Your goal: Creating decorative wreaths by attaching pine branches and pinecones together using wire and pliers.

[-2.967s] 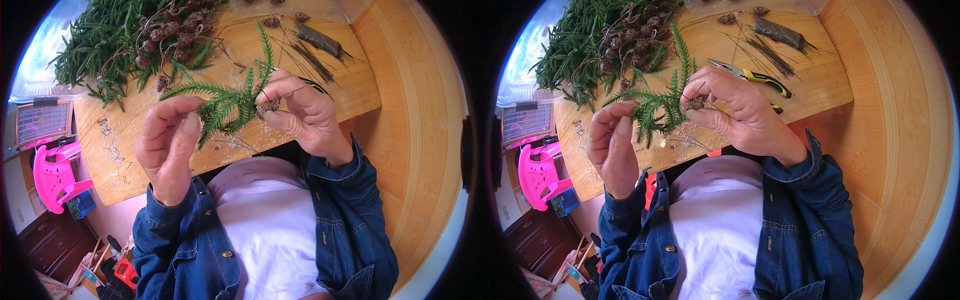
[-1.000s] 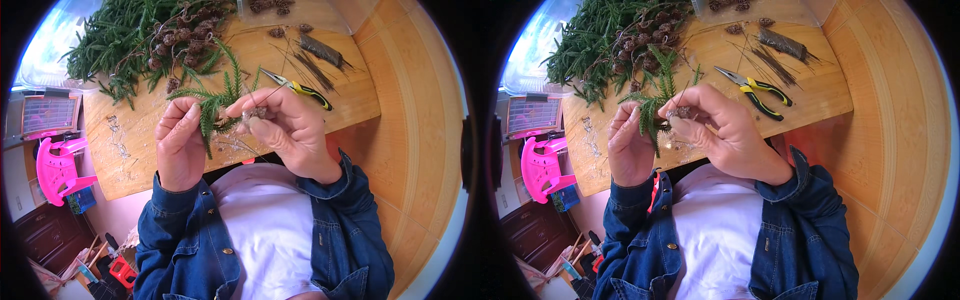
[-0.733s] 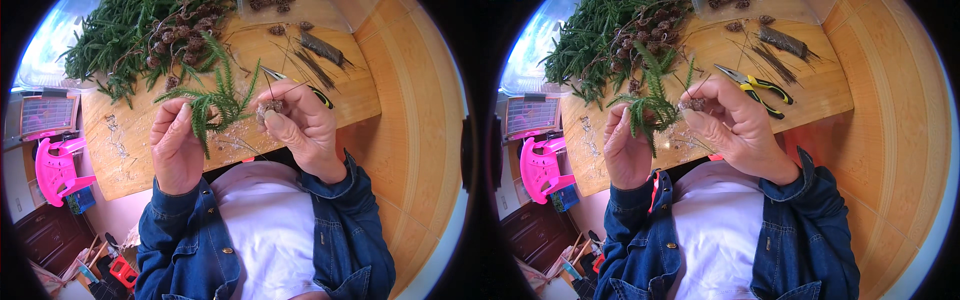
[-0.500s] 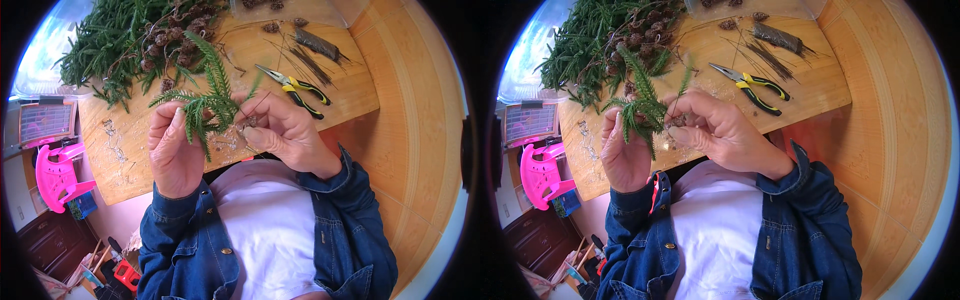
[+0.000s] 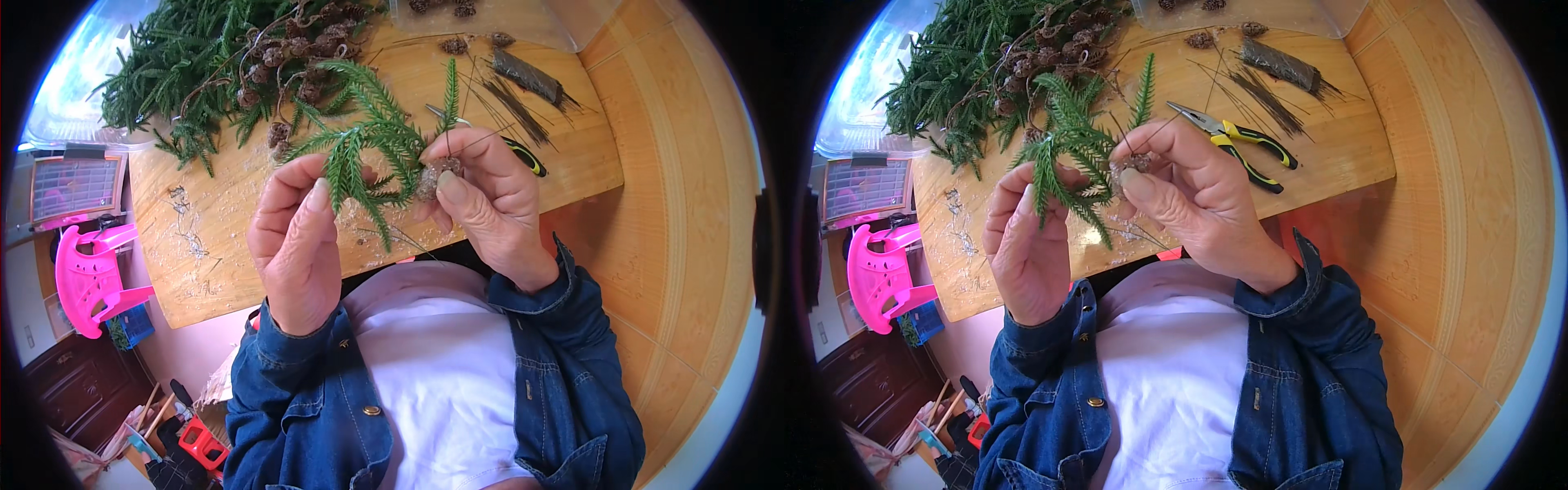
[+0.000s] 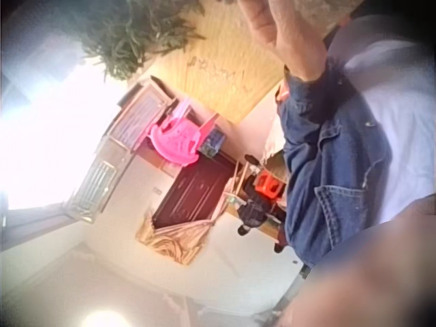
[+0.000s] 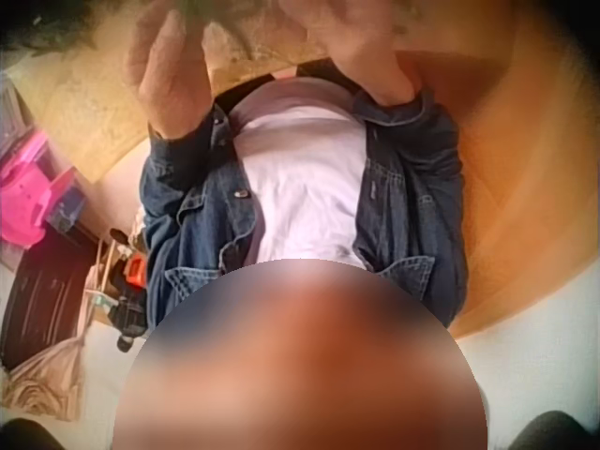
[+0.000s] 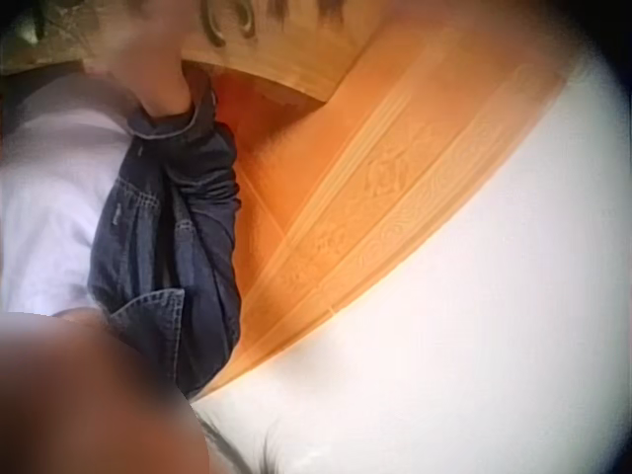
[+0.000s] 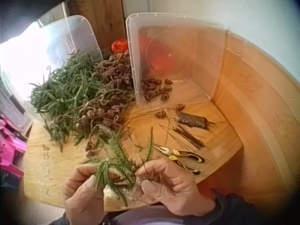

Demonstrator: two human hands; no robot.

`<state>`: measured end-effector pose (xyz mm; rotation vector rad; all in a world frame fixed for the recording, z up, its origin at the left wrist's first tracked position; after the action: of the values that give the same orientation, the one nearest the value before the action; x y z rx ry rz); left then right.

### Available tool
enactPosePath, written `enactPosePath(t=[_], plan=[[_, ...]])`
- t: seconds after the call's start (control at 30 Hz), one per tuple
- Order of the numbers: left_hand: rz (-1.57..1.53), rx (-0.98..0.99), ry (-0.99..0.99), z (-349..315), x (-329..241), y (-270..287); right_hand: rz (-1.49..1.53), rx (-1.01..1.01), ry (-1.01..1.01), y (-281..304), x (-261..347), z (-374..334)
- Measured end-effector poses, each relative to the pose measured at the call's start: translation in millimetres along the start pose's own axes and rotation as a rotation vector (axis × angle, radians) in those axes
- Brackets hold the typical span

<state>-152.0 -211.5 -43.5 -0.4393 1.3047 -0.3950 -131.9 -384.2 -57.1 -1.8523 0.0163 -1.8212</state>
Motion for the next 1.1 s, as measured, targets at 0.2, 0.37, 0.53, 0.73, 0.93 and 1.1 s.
enactPosePath(t=[0.2,0.37,0.53,0.73,0.93,1.1], plan=[[0.058,-0.061,0.046,-8,3,17,0.001,0.003,-0.003,3,-5,0],[-0.012,-0.090,0.046,-6,7,10,0.106,0.019,-0.112,4,-11,3],[-0.064,-0.184,0.021,-6,10,-11,0.341,0.054,-0.134,8,-21,3],[-0.076,-0.129,0.046,-11,22,0,0.376,-0.006,-0.113,6,-24,3],[0.058,-0.139,-0.089,-10,16,2,0.170,0.040,-0.181,2,-22,-1],[0.389,-0.078,-0.200,0,0,14,-0.109,0.027,-0.281,13,-11,-18]])
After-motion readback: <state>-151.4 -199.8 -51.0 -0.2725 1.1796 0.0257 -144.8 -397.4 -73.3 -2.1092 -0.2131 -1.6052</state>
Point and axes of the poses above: each hand's wrist, its own z-axis towards the middle knuckle, its own y-axis out of the back of the hand, x = y × z, the point moved 3 cm from there along z, towards the middle knuckle, and after that the axes turned 9 degrees about -y, right-handed, at the moved point
